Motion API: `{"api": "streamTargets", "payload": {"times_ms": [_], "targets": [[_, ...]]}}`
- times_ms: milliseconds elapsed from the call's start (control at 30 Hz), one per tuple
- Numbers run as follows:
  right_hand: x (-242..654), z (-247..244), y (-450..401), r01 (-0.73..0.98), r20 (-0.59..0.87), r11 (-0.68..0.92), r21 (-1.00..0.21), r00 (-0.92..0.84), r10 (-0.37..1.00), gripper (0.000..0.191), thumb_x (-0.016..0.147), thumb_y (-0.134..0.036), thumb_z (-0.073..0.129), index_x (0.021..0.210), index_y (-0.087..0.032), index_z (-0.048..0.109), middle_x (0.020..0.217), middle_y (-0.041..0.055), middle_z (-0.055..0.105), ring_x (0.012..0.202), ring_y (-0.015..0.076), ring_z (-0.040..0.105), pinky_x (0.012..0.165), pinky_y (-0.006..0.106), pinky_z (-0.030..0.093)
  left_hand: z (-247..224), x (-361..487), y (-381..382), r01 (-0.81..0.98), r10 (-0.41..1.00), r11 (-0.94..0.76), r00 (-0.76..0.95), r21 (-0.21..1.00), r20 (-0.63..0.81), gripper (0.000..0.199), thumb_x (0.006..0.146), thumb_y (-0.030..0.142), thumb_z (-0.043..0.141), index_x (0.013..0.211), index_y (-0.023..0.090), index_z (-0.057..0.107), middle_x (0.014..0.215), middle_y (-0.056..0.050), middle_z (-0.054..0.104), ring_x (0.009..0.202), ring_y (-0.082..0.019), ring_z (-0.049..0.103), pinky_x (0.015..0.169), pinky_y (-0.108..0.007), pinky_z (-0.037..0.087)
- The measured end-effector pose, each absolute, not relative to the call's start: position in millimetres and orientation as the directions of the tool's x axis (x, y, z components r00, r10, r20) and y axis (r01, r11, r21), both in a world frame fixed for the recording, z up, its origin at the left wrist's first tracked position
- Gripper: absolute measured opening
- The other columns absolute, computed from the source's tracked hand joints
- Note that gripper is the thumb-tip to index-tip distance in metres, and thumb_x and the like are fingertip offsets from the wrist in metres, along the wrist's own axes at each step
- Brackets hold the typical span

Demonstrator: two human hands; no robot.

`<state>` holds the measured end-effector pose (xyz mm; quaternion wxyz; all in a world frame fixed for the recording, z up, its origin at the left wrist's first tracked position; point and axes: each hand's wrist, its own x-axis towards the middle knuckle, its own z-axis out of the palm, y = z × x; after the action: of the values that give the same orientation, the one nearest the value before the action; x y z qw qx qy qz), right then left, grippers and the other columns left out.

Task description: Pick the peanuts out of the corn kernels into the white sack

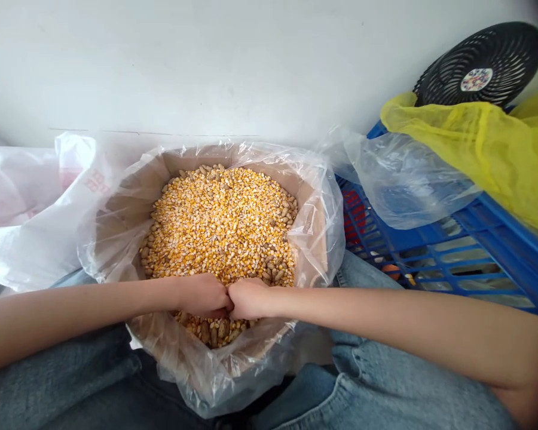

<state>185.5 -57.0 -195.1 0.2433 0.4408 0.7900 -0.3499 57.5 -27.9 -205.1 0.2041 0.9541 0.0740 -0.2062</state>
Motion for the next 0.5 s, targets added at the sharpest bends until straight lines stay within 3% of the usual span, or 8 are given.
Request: {"api": "streamTargets", "payload": {"times_ms": [100, 200, 300, 367, 433, 500], "targets": [[179.8, -193.4, -49.6, 0.859, -0.717, 0.387, -0.335, -0.499, 0.487, 0.032, 0.063, -0.028, 0.051, 0.086, -0.011, 0.065, 0.084, 0.0137, 0.064, 0.078, 0.0284, 0.060, 0.061, 0.034, 0.047, -200.7, 57.3, -22.0, 0.301, 0.056, -0.839, 0.876, 0.452, -0.479, 0.020, 0.076, 0.026, 0.044, 0.081, 0.022, 0.062, 0.075, -0.003, 0.066, 0.061, -0.014, 0.057, 0.055, -0.022, 0.039], [185.4, -195.8, -37.7, 0.850, -0.745, 0.313, -0.424, -0.523, 0.413, 0.026, 0.061, -0.029, 0.053, 0.075, -0.010, 0.063, 0.075, 0.0120, 0.064, 0.070, 0.0256, 0.060, 0.058, 0.032, 0.047, -196.9, 55.5, -9.9, 0.414, 0.035, -0.630, 0.860, 0.657, -0.509, 0.019, 0.075, 0.022, 0.045, 0.085, 0.020, 0.060, 0.079, -0.002, 0.064, 0.066, -0.012, 0.056, 0.059, -0.020, 0.040], [199.3, -202.2, -27.1, 0.806, -0.779, -0.048, -0.590, -0.553, 0.295, 0.015, 0.060, -0.023, 0.051, 0.071, -0.012, 0.055, 0.067, 0.0053, 0.060, 0.060, 0.0156, 0.058, 0.052, 0.025, 0.047, -195.6, 49.8, 4.2, 0.551, 0.037, -0.227, 0.829, 0.803, -0.559, 0.020, 0.073, 0.020, 0.043, 0.090, 0.017, 0.054, 0.085, -0.002, 0.062, 0.073, -0.012, 0.056, 0.064, -0.021, 0.043], [207.6, -205.4, -23.1, 0.694, -0.757, -0.301, -0.654, -0.599, 0.263, 0.012, 0.061, -0.017, 0.048, 0.072, -0.014, 0.050, 0.069, 0.0015, 0.057, 0.059, 0.0105, 0.056, 0.054, 0.023, 0.048, -195.2, 44.9, 11.7, 0.594, 0.049, 0.076, 0.800, 0.801, -0.598, 0.021, 0.073, 0.019, 0.040, 0.092, 0.016, 0.048, 0.087, -0.002, 0.059, 0.076, -0.012, 0.056, 0.068, -0.023, 0.045], [212.4, -206.7, -21.7, 0.593, -0.733, -0.452, -0.666, -0.634, 0.247, 0.011, 0.060, -0.015, 0.046, 0.072, -0.015, 0.047, 0.071, -0.0005, 0.054, 0.061, 0.0079, 0.054, 0.057, 0.023, 0.049, -194.3, 41.0, 16.6, 0.561, 0.082, 0.298, 0.791, 0.772, -0.606, 0.019, 0.073, 0.017, 0.036, 0.090, 0.017, 0.044, 0.088, -0.002, 0.057, 0.076, -0.011, 0.056, 0.071, -0.025, 0.045], [213.3, -206.8, -22.0, 0.576, -0.733, -0.490, -0.654, -0.643, 0.223, 0.009, 0.062, -0.019, 0.047, 0.070, -0.015, 0.047, 0.068, -0.0014, 0.052, 0.061, 0.0074, 0.052, 0.058, 0.022, 0.048, -192.9, 39.4, 18.9, 0.512, 0.095, 0.392, 0.804, 0.764, -0.587, 0.018, 0.072, 0.015, 0.031, 0.086, 0.017, 0.043, 0.083, -0.001, 0.055, 0.073, -0.010, 0.054, 0.073, -0.025, 0.045]]}}
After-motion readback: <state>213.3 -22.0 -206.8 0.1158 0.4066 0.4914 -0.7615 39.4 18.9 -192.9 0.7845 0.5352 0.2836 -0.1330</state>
